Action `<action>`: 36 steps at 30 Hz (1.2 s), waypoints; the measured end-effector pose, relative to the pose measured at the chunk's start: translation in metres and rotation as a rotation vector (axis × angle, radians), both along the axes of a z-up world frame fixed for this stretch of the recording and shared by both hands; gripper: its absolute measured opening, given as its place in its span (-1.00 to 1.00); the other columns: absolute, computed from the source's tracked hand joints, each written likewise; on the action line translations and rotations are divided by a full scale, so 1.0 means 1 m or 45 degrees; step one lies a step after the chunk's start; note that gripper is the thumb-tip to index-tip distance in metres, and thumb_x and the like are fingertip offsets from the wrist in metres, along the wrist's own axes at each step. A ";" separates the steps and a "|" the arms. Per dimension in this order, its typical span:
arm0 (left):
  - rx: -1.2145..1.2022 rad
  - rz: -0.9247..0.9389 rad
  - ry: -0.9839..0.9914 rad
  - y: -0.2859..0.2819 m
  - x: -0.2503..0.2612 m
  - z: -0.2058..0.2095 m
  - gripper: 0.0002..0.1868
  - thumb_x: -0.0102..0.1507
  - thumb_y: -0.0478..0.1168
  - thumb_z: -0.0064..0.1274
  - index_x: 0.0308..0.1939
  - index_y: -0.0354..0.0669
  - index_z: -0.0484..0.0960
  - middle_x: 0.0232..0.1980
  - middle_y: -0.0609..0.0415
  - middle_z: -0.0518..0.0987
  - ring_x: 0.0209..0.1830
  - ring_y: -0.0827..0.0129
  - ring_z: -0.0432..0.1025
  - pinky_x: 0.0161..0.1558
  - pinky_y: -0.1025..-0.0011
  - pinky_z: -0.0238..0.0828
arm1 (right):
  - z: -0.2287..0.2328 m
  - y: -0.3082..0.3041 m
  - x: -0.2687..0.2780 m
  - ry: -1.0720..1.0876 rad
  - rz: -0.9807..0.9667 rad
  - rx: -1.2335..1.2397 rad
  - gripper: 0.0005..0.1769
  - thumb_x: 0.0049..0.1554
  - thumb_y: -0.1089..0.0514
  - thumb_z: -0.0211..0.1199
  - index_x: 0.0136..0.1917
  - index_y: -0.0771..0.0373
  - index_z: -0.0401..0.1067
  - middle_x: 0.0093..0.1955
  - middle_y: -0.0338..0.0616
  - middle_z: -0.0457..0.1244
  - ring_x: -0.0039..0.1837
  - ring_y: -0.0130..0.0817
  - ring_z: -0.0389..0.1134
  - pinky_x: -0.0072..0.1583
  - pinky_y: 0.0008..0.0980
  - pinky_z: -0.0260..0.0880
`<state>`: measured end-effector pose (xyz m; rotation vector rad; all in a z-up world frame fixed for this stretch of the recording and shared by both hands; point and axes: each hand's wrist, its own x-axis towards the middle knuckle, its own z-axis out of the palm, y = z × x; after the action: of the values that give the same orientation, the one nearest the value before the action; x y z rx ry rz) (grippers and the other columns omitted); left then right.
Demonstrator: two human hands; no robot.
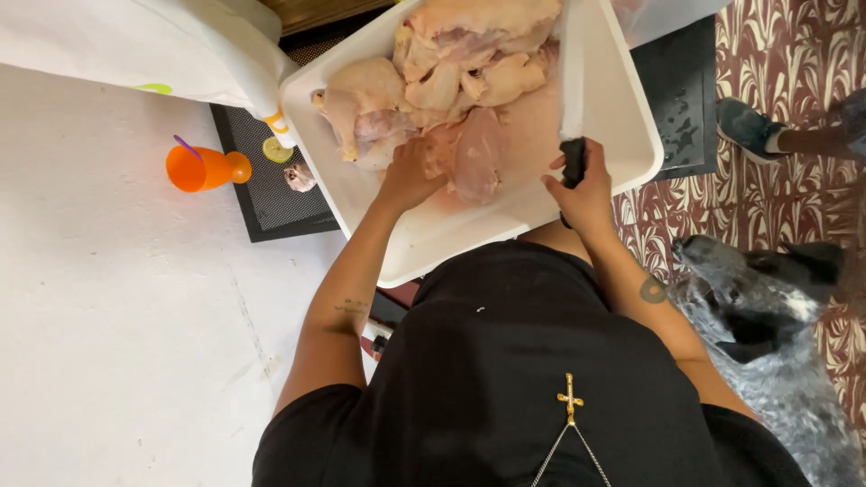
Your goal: A person is cutting and deboning raw chicken pieces in a white plastic tray using a knife.
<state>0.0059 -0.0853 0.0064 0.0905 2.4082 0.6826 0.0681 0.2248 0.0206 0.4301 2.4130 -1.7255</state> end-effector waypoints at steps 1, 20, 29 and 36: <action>-0.005 0.008 -0.003 -0.007 0.009 -0.021 -0.21 0.12 0.22 0.14 0.30 -0.09 0.33 0.38 -0.15 0.30 0.47 -0.17 0.08 0.31 -0.23 0.26 | -0.004 0.003 0.002 -0.003 0.008 -0.005 -0.31 0.02 0.31 0.39 0.35 0.26 0.16 -0.06 -0.15 0.38 -0.19 -0.31 0.31 -0.10 -0.35 0.25; -0.142 -0.332 1.333 0.064 0.052 -0.196 -0.85 0.10 -0.10 0.05 -0.32 0.02 0.46 -0.40 0.17 0.43 -0.40 0.25 0.47 -0.33 0.30 0.42 | 0.018 -0.027 0.004 -0.017 -0.007 -0.095 -0.37 0.11 0.28 0.39 0.35 0.40 0.14 -0.14 -0.10 0.33 -0.44 -0.43 0.23 -0.38 -0.49 0.19; -0.040 -0.579 1.169 0.081 0.014 -0.063 -0.89 0.13 -0.09 0.03 -0.40 0.04 0.57 -0.48 0.18 0.51 -0.50 0.22 0.50 -0.29 0.24 0.37 | 0.013 -0.012 0.007 0.007 -0.094 -0.160 -0.38 0.15 0.34 0.29 0.39 0.43 0.10 -0.12 -0.06 0.31 -0.49 -0.42 0.24 -0.41 -0.48 0.20; -0.119 -0.752 0.852 0.103 -0.017 -0.033 -0.83 0.09 -0.12 -0.11 -0.52 0.13 0.59 -0.58 0.20 0.51 -0.54 0.13 0.50 -0.34 0.21 0.22 | 0.057 -0.013 0.015 -0.037 -0.012 -0.311 -0.50 0.33 0.26 -0.04 0.45 0.53 -0.01 -0.22 -0.02 0.31 -0.52 -0.35 0.24 -0.47 -0.40 0.24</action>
<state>-0.0109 0.0173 -0.0262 1.0921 2.7986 0.2767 0.0834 0.2114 0.0773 0.4299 2.1462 -1.9707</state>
